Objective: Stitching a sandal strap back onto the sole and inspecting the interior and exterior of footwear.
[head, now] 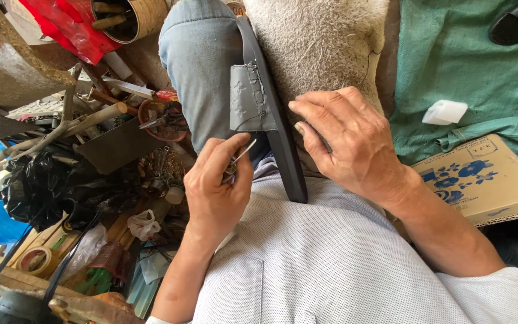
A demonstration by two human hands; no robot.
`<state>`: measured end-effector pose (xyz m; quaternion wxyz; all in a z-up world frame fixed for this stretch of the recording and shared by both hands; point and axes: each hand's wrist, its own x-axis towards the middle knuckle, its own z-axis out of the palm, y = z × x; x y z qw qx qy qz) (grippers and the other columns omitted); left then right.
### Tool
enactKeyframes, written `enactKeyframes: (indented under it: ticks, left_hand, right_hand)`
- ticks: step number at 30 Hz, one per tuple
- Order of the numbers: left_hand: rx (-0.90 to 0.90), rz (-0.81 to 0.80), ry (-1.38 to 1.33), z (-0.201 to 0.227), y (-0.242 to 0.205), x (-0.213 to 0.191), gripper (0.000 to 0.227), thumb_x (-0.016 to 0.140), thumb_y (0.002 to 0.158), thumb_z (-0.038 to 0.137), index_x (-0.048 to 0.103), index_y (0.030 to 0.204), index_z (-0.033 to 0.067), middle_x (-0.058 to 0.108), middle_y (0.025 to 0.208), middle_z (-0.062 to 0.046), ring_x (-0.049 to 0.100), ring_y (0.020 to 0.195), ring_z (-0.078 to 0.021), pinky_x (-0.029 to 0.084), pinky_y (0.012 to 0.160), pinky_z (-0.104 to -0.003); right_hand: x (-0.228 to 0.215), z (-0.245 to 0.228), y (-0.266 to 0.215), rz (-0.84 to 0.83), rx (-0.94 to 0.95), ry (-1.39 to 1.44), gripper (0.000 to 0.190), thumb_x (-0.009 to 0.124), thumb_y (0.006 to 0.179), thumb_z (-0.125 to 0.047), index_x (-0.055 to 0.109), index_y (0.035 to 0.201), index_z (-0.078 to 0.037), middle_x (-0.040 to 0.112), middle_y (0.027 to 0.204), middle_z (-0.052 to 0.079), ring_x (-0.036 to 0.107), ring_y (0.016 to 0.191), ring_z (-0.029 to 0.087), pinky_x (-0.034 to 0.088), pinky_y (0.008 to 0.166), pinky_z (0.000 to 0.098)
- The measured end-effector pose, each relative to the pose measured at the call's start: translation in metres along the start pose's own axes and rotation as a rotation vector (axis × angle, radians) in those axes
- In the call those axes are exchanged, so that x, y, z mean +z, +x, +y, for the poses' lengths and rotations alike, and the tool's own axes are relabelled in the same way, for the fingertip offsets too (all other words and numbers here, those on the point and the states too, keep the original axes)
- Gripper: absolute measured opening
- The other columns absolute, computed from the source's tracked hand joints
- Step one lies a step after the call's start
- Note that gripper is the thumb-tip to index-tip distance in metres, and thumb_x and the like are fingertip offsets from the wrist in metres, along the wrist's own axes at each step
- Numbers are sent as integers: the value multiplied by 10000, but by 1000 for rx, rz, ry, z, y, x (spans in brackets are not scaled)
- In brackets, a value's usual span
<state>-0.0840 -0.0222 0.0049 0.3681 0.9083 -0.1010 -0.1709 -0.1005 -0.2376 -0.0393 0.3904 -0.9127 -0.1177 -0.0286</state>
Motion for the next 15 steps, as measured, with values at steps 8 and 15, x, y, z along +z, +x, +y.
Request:
enactKeyframes:
  ticks: [8, 15]
  left_hand:
    - [-317, -118, -318, -2, -3, 2, 268, 662, 1002, 145, 692, 1229, 6, 651, 873, -7, 602, 570, -60, 548, 526, -191]
    - [-338, -123, -341, -11, -3, 16, 223, 691, 989, 171, 702, 1150, 18, 618, 810, 9, 588, 547, -68, 498, 519, -224]
  right_hand:
    - [0, -1, 0, 8, -3, 14, 180, 637, 1052, -30, 715, 1188, 60, 715, 1152, 178, 650, 955, 319, 544, 898, 421]
    - [0, -1, 0, 10, -18, -5, 185, 664, 1037, 1, 719, 1208, 45, 706, 1136, 167, 624, 924, 315, 542, 882, 412]
